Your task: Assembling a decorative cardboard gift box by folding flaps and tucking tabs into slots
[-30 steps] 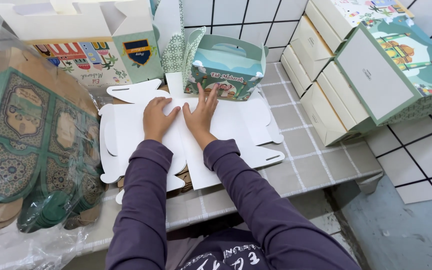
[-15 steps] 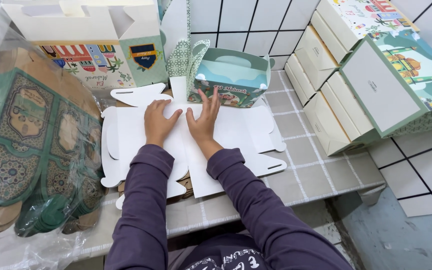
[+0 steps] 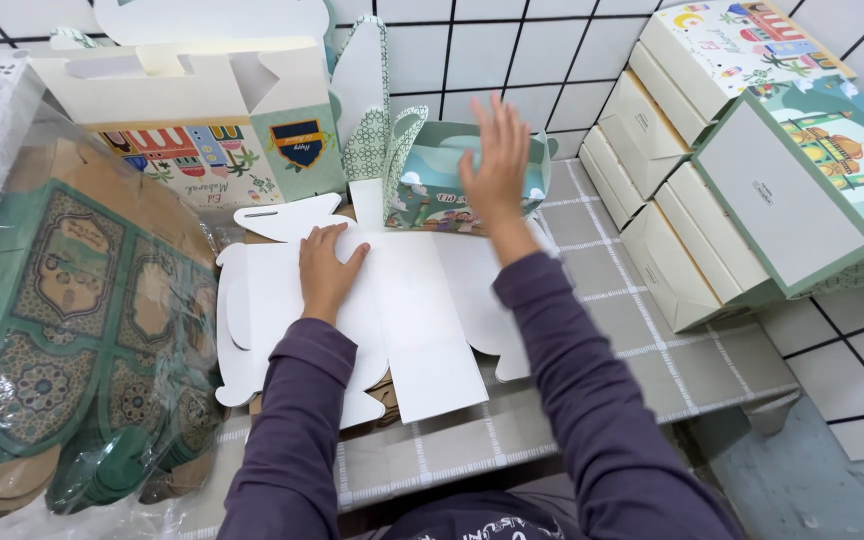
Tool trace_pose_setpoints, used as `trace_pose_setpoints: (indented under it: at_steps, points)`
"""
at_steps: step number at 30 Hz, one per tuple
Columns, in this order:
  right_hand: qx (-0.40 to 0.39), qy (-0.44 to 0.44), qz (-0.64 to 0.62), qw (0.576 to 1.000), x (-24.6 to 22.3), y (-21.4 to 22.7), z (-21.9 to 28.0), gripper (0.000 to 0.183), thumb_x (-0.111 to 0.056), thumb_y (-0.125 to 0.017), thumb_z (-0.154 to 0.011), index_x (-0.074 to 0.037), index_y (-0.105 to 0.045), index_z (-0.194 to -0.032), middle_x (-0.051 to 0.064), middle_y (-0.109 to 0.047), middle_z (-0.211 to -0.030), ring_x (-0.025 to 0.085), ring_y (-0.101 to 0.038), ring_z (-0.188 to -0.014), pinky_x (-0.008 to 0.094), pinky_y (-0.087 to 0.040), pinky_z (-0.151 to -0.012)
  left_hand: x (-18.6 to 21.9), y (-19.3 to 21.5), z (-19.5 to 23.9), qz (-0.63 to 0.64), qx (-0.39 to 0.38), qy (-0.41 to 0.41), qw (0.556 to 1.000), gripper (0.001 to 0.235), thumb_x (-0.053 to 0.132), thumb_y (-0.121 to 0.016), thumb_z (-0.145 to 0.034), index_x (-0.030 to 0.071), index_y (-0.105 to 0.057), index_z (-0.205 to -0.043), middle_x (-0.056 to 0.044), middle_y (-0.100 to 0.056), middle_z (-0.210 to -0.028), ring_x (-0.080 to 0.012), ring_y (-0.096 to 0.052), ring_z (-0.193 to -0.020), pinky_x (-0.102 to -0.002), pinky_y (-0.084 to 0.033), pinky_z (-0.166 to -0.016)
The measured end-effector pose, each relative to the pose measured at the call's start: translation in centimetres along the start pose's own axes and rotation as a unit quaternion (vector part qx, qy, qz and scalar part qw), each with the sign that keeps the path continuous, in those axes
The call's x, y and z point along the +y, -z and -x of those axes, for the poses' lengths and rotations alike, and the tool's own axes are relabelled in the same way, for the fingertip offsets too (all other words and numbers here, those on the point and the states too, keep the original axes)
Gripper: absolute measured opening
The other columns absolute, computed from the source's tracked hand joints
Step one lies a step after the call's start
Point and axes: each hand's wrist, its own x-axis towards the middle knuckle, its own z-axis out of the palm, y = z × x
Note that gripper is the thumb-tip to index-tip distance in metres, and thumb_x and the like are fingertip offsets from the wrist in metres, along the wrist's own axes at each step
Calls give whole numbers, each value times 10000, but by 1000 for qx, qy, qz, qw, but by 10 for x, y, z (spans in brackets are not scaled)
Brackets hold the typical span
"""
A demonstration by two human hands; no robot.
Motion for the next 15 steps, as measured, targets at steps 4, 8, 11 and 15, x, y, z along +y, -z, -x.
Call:
trace_pose_setpoints:
  at_steps: [4,8,11,15]
  points:
    - [-163,4,76,984,80,-10,-40,731,-167,-664,-847,-249,-401,-1524,29,-565,-1455,272,-522,-1309,576,-241,-1171,2,2,0,6,2,3,1000,549,477,-660,-913,116,-636,-1326,-102,-626,-1354,-356,-437,-1402,-526,-202,-1213]
    - [-231,-64,124,963,103,16,-54,291,-224,-479,-963,-206,-601,-1227,146,-722,-1018,447,-664,-904,579,-506,-703,1,2,0,23,-2,15,1000,498,417,-647,-923,116,-638,-1319,-107,-626,-1362,-348,-430,-1414,-506,-192,-1223]
    - [-219,-88,145,961,113,38,-63,339,-220,-475,-970,-221,-566,-1296,119,-724,-1101,424,-668,-981,569,-500,-765,-2,-1,1,29,2,17,999,470,382,-644,-924,115,-644,-1310,-103,-636,-1346,-340,-441,-1408,-501,-189,-1225]
    - [-197,-113,190,955,128,67,-76,443,-134,-532,-956,-223,-563,-1389,128,-680,-1258,412,-645,-1088,558,-448,-879,-6,-3,-1,30,3,18,999,453,353,-648,-925,115,-652,-1310,-149,-624,-1358,-350,-450,-1399,-493,-188,-1225]
